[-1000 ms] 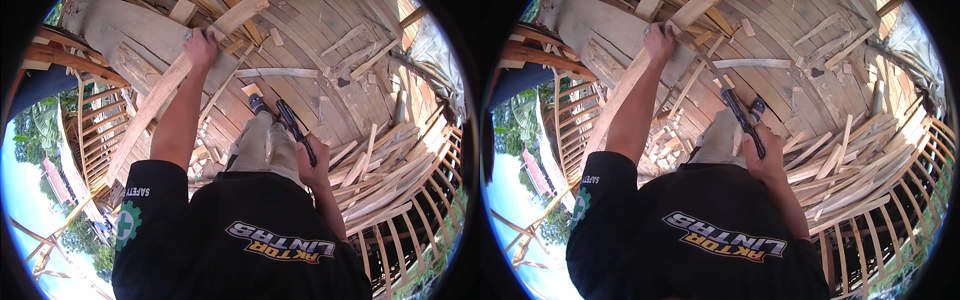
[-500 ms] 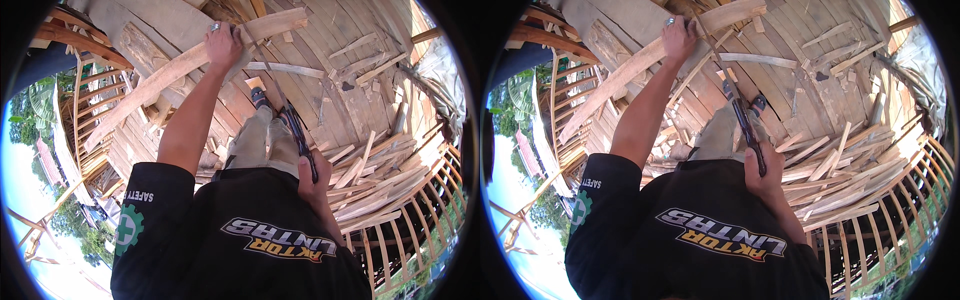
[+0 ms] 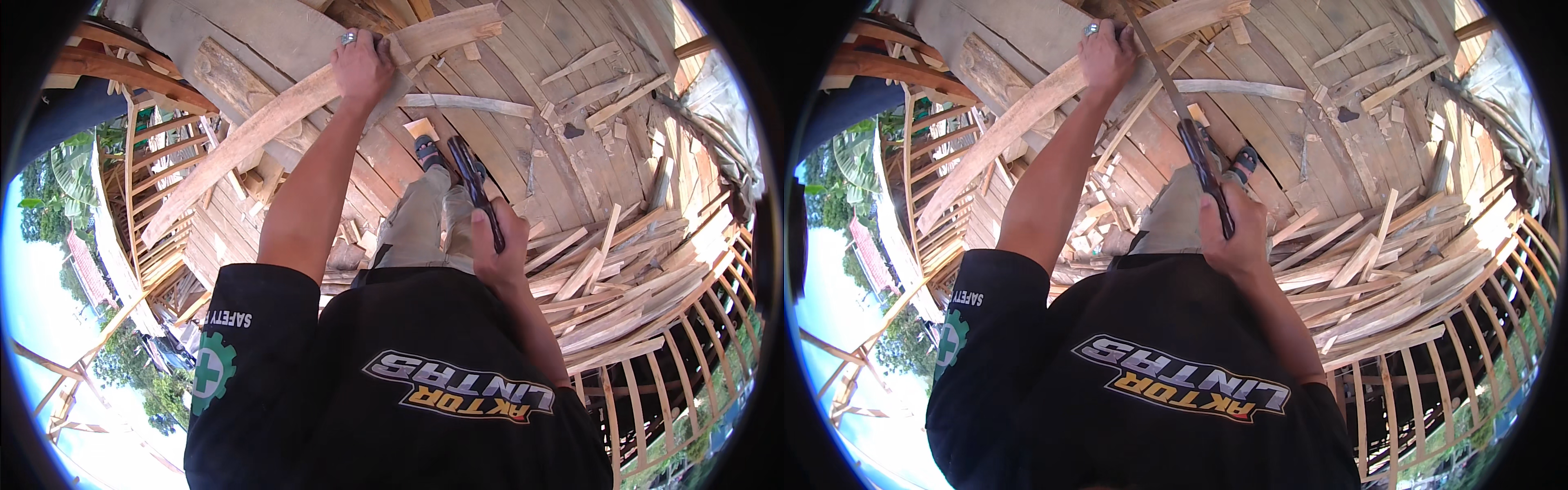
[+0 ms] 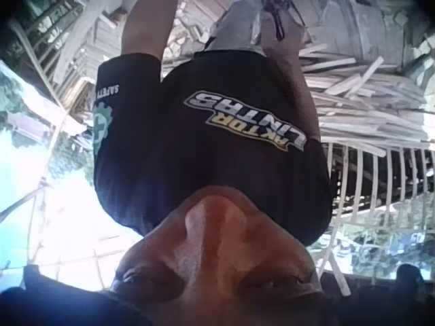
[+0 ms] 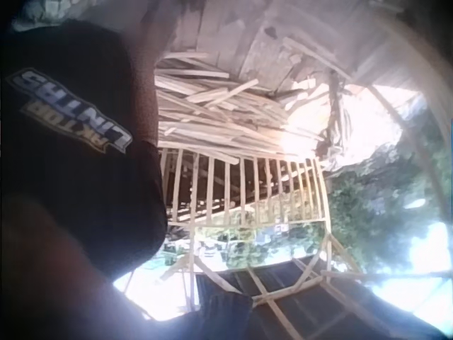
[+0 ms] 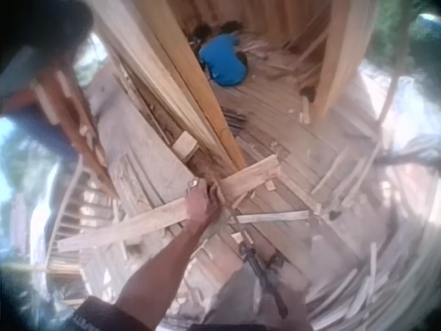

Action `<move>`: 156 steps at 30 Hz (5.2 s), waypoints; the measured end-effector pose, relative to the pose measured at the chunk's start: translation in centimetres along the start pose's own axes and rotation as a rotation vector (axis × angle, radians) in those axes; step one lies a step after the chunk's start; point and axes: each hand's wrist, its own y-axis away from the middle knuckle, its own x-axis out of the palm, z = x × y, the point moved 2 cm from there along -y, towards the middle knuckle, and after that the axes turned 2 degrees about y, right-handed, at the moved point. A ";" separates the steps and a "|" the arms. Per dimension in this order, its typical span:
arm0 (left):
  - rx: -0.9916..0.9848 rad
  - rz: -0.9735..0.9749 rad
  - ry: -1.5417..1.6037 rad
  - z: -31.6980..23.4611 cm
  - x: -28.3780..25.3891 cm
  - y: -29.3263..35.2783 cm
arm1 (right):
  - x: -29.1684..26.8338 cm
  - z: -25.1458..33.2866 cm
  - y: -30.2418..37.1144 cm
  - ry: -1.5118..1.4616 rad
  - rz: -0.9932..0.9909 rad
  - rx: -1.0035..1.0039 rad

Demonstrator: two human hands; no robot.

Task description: The person selects a piece of wood, uses a handsaw to cut it while holding it against a beam, and then fits it into the wall structure of a wooden building.

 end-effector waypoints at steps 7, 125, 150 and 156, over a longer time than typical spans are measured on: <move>-0.005 0.099 -0.035 -0.1 -0.6 2.0 | 1.9 -0.2 -2.0 -0.132 -0.038 -0.016; 0.024 0.007 -0.140 2.7 0.5 -3.9 | -0.9 2.0 -11.7 0.078 0.098 -0.093; 0.091 -0.006 -0.134 2.3 0.8 -3.2 | -4.3 -0.4 -5.3 -0.015 0.082 -0.088; -0.051 0.048 -0.160 1.5 0.6 -3.4 | -3.8 -0.3 -5.4 -0.012 0.147 -0.017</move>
